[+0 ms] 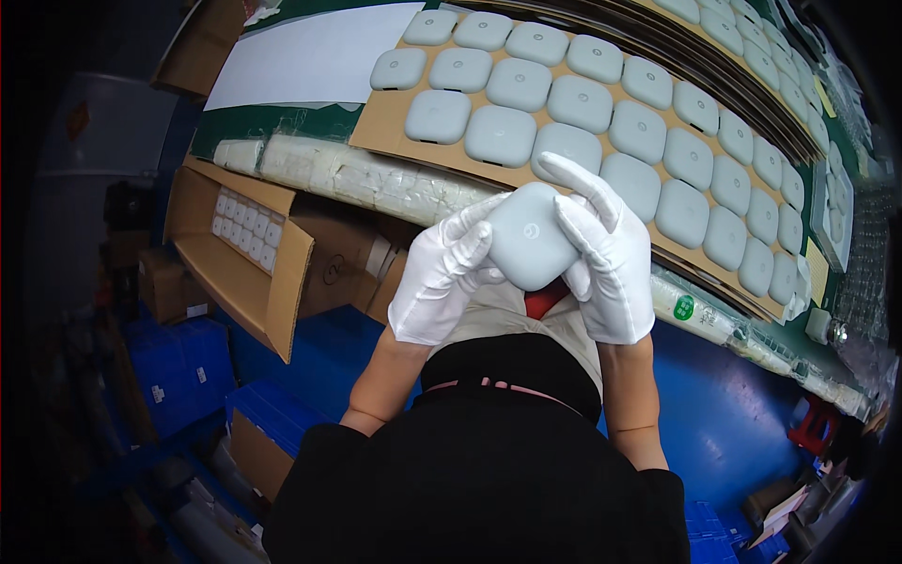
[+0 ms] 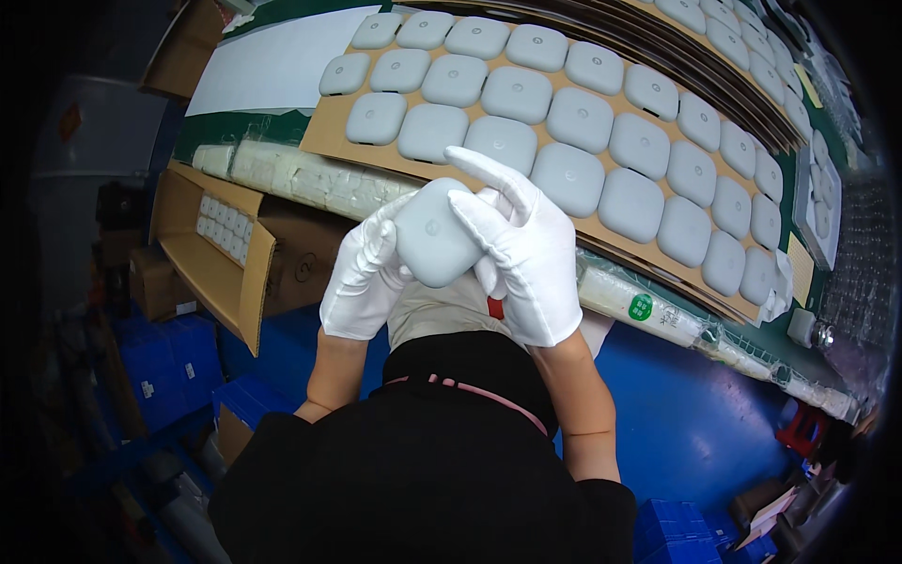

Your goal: Inspecting and organizing small white electronic components into trays at a factory workstation.

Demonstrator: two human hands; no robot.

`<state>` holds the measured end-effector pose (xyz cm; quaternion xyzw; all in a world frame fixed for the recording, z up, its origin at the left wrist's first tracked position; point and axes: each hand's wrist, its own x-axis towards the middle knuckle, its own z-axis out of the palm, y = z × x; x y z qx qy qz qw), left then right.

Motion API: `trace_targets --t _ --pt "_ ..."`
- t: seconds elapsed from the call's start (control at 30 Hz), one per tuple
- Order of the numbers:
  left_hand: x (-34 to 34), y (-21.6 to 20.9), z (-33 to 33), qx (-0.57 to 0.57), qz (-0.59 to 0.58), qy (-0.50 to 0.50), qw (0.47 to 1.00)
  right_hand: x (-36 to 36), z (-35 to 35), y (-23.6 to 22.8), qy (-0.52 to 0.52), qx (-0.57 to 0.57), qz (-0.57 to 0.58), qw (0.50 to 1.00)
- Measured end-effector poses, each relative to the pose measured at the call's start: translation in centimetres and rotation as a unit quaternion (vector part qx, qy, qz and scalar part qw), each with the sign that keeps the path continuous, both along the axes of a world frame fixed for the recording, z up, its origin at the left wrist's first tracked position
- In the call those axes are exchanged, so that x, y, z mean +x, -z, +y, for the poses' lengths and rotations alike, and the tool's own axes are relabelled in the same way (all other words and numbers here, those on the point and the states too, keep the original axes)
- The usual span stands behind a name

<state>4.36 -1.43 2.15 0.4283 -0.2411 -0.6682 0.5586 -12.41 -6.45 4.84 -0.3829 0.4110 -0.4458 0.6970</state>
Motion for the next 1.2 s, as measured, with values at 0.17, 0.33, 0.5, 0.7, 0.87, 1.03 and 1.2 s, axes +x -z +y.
trace_targets --t 0.17,0.33,0.5,0.7,0.87,1.03,1.2 --pt "-0.3 -0.2 0.3 -0.002 0.039 -0.007 0.999 -0.5 0.0 0.9 -0.002 0.068 -0.114 0.991" --pt "-0.5 -1.4 0.5 -0.017 0.072 -0.011 0.997 -0.2 0.2 0.7 0.000 0.108 -0.151 0.983" --pt "-0.9 -1.3 0.6 -0.041 0.010 -0.023 0.999 0.1 0.7 0.9 0.031 0.057 -0.069 0.996" --pt "-1.2 -1.2 0.6 -0.047 -0.158 -0.030 0.986 -0.4 1.8 0.4 0.063 -0.049 0.064 0.995" --pt "-1.6 -1.4 0.9 -0.080 -0.253 -0.075 0.961 -0.6 1.7 2.8 0.063 -0.222 0.162 0.959" --pt "-2.2 -2.0 0.6 -0.256 -0.463 -0.071 0.845 1.5 2.8 3.0 0.032 -0.263 0.110 0.958" --pt "-3.6 -2.3 0.5 -0.297 -0.573 -0.017 0.763 1.8 2.8 3.6 -0.003 -0.063 -0.158 0.985"
